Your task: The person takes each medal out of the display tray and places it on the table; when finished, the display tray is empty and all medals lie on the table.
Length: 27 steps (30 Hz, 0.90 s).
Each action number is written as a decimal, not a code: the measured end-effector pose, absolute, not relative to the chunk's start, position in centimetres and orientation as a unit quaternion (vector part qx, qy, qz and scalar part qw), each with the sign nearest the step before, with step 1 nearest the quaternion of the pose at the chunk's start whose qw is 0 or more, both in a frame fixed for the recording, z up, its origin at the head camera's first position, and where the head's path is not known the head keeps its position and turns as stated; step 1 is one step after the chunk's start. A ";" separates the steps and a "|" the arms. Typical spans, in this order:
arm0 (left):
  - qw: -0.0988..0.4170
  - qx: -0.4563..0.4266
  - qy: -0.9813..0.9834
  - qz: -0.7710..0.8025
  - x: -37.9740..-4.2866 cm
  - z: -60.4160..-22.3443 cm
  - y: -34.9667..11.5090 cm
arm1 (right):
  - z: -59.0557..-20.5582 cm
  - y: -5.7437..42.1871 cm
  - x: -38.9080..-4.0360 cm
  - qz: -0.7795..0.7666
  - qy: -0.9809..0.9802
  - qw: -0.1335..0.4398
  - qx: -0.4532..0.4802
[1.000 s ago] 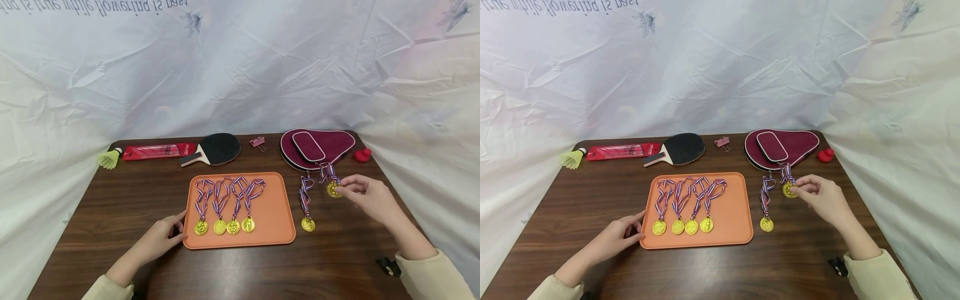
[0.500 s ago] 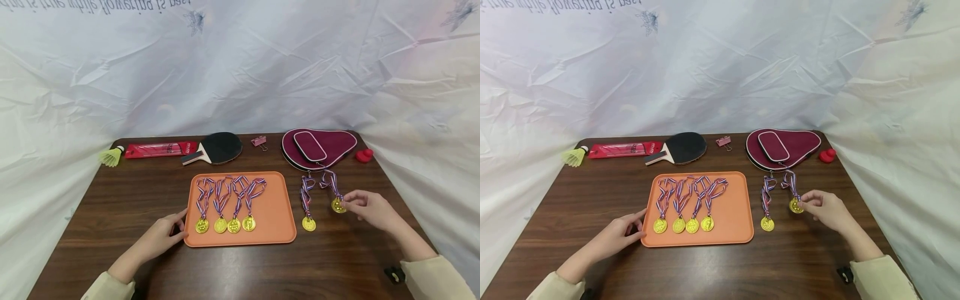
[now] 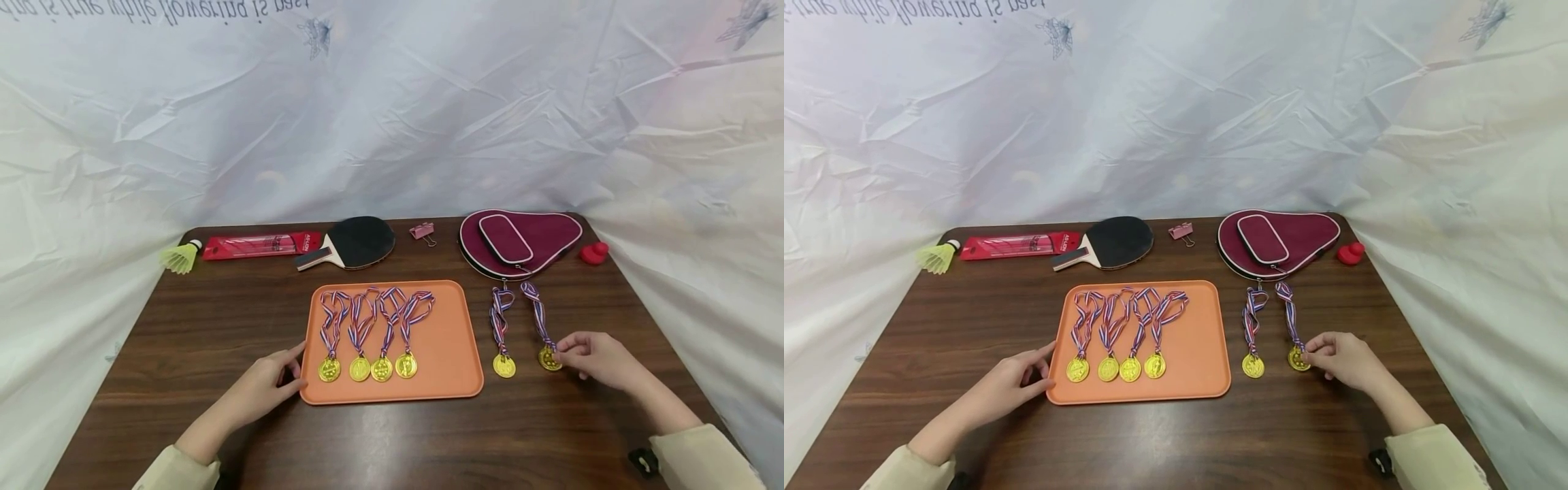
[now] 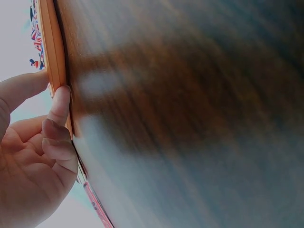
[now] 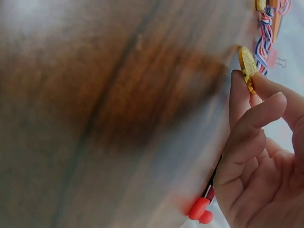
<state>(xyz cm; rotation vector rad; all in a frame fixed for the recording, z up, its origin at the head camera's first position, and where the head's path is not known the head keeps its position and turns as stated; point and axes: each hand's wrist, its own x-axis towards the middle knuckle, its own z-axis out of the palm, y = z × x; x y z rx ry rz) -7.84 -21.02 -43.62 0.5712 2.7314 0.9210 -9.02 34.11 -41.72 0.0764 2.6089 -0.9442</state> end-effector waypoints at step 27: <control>0.100 0.195 0.922 0.318 -7.9 -43.8 -21.0 | -38.6 33.2 -8.9 -0.225 0.970 0.095 -0.002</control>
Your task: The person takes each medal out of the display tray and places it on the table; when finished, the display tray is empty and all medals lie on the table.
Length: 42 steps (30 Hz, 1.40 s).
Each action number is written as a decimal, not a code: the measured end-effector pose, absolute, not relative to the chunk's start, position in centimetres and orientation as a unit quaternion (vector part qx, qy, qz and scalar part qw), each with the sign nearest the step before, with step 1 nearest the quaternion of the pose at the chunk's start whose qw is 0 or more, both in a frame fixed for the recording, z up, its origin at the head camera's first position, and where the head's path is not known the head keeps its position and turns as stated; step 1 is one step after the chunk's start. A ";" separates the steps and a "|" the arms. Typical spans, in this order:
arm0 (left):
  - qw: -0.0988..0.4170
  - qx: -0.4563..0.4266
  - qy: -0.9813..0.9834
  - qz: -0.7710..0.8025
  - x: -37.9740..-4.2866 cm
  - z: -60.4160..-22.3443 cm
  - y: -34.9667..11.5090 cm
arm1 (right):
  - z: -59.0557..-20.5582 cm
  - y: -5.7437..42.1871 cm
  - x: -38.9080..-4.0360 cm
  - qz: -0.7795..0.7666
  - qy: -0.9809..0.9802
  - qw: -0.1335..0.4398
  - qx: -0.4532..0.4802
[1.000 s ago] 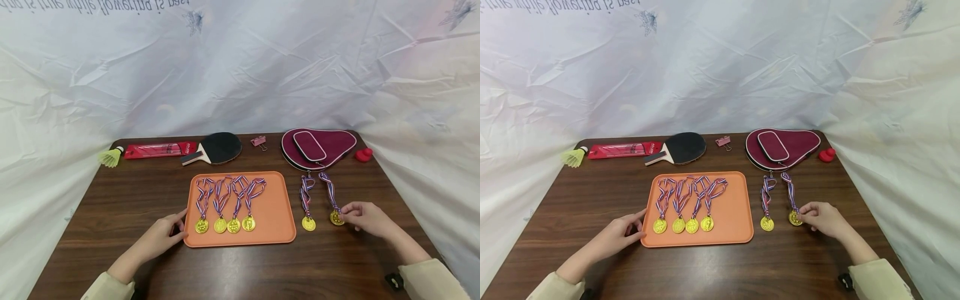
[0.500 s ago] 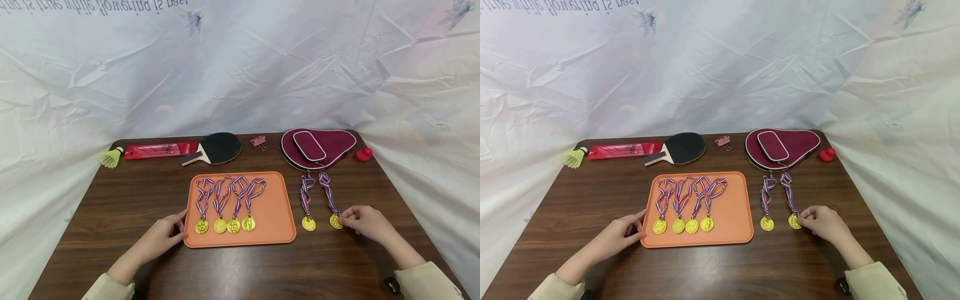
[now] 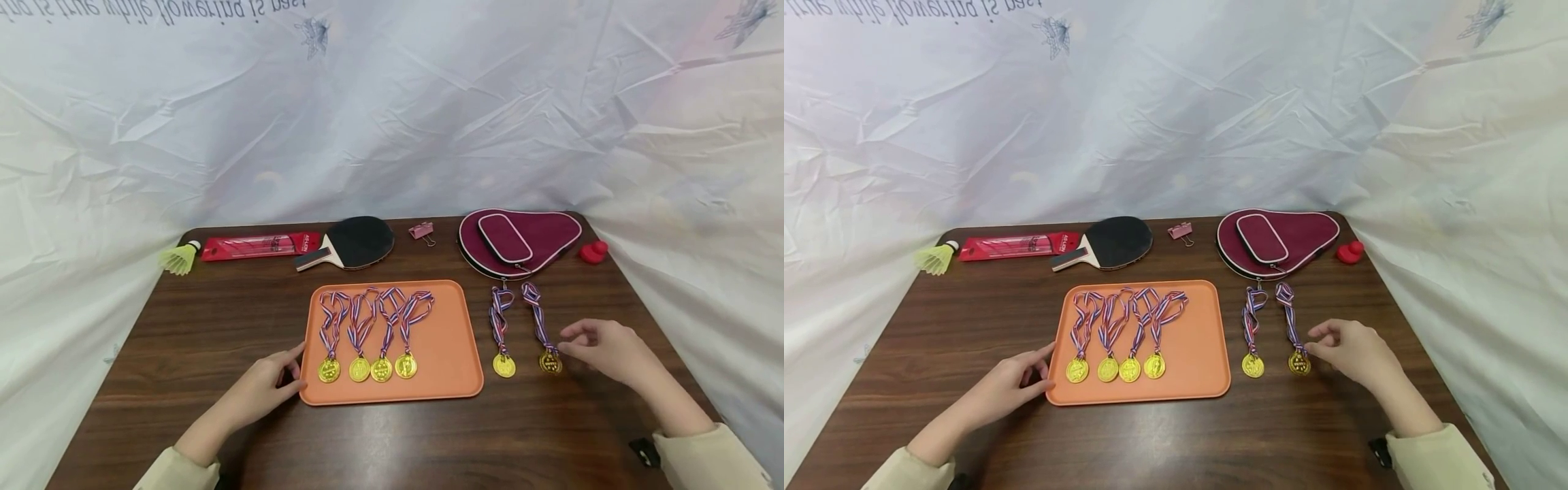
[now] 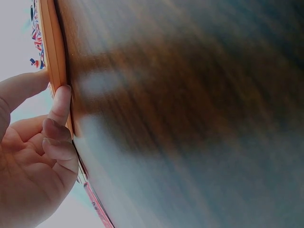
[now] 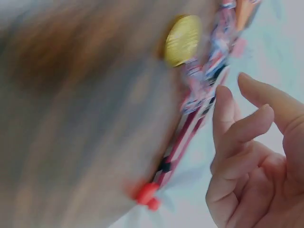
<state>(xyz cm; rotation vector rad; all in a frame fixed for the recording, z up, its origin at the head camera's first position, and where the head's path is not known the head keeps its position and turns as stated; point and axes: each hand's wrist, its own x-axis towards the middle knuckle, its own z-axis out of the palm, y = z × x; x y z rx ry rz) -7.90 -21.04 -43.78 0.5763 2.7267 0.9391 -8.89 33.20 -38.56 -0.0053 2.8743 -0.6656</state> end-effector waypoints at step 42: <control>0.113 0.181 0.920 0.328 -7.5 -43.6 -20.9 | -42.2 13.0 -11.7 -0.306 0.918 0.182 -0.175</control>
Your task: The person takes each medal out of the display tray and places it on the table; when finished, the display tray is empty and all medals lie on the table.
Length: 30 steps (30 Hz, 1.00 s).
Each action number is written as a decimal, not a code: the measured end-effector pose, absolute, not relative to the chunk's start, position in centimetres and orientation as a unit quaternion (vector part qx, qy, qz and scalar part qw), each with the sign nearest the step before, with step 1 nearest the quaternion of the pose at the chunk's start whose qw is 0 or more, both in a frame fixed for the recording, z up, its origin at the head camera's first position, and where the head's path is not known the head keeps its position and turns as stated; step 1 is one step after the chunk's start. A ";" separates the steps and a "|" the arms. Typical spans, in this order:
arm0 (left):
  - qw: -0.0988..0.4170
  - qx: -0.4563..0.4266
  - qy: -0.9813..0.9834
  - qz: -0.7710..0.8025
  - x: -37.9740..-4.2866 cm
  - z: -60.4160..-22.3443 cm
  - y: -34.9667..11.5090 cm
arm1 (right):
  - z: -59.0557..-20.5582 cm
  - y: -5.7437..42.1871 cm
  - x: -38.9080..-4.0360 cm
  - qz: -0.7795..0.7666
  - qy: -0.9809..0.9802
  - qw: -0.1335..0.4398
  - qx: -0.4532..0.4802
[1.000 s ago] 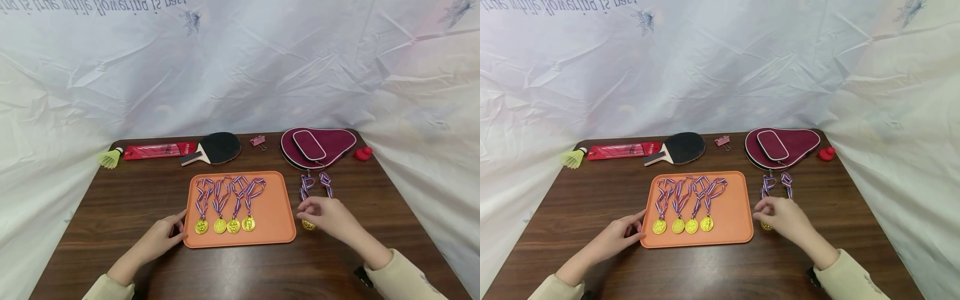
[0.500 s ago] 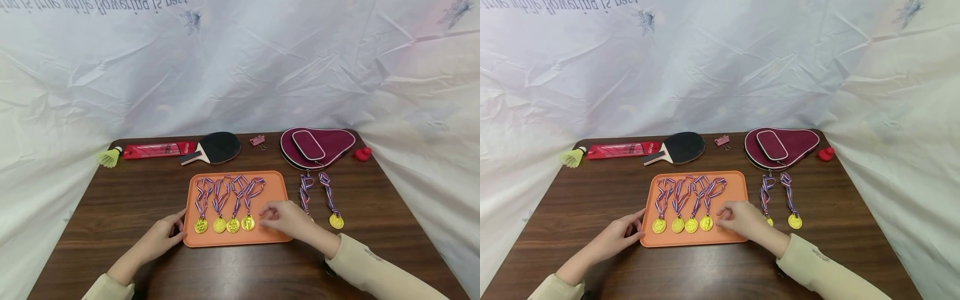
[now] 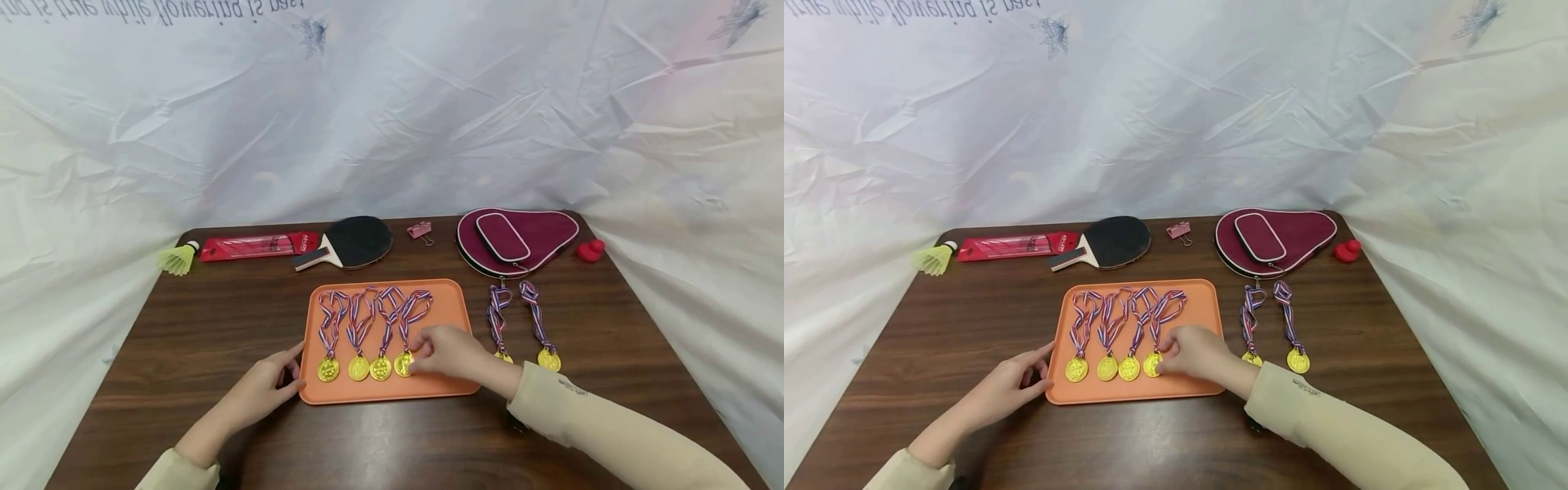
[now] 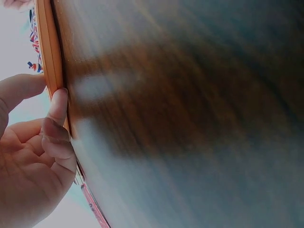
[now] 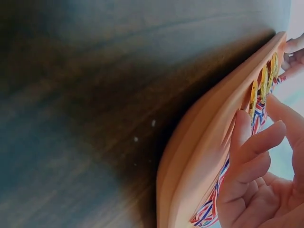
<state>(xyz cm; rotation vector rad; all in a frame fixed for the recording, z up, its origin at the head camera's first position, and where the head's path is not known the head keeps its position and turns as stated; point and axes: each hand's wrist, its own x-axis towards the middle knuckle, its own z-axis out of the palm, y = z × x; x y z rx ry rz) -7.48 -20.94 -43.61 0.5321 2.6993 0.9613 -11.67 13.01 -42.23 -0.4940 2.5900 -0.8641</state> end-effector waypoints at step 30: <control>0.102 0.191 0.918 0.332 -7.6 -43.8 -21.0 | -42.2 13.1 -12.4 -0.255 0.938 0.169 -0.162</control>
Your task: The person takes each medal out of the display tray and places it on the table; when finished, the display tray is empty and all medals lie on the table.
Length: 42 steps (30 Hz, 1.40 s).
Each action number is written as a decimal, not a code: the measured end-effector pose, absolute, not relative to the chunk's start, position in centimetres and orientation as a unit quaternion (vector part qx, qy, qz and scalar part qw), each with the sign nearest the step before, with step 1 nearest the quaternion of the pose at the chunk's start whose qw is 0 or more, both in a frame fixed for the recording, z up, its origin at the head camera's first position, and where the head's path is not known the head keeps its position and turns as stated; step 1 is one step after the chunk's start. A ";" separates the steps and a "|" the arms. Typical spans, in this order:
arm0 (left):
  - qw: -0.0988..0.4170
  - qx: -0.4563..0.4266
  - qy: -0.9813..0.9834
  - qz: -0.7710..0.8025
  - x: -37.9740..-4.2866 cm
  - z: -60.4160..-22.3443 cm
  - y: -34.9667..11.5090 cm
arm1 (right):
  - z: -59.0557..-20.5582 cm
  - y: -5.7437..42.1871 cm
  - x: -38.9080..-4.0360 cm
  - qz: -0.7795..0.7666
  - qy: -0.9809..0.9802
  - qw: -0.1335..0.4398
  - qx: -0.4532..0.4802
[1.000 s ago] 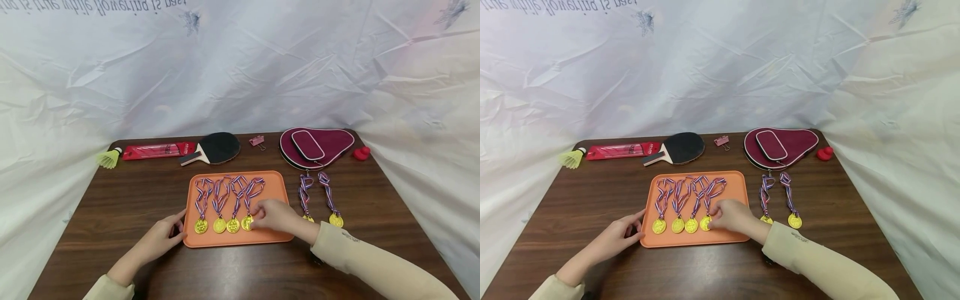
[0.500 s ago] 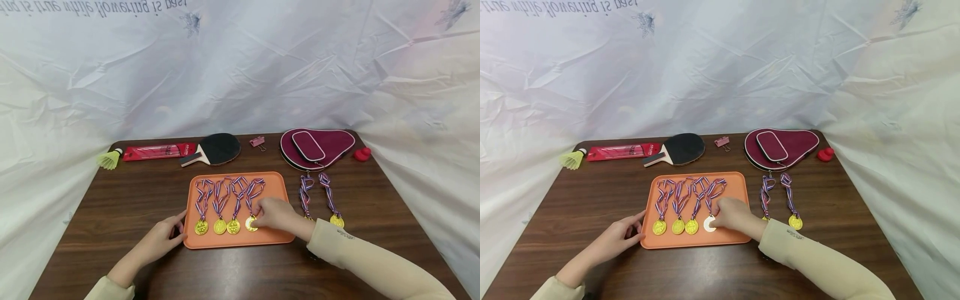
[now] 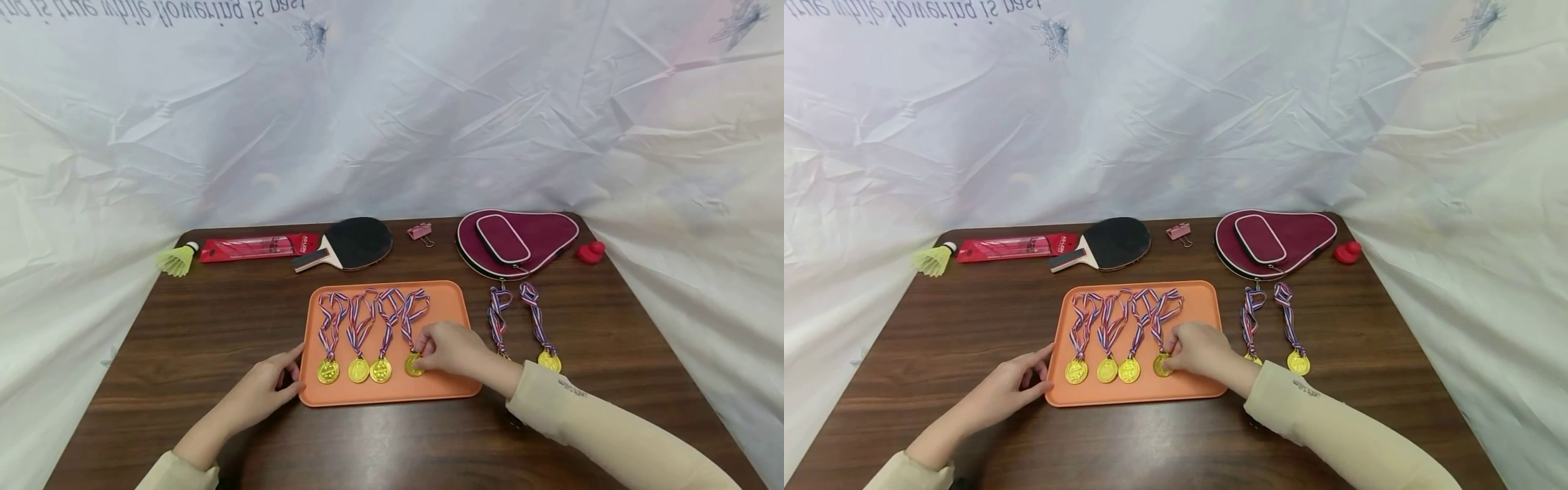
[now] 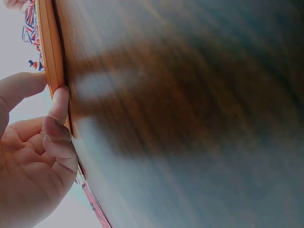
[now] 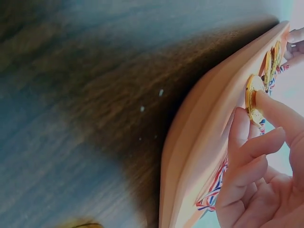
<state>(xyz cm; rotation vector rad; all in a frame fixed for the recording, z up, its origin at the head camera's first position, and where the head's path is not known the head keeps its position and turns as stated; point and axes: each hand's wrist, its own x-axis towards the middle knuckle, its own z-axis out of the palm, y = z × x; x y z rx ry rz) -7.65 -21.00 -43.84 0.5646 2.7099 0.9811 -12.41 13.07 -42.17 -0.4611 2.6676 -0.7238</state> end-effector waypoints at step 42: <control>0.096 0.207 0.914 0.336 -7.8 -43.8 -20.9 | -34.0 29.4 -11.6 -0.378 0.925 -0.020 -0.037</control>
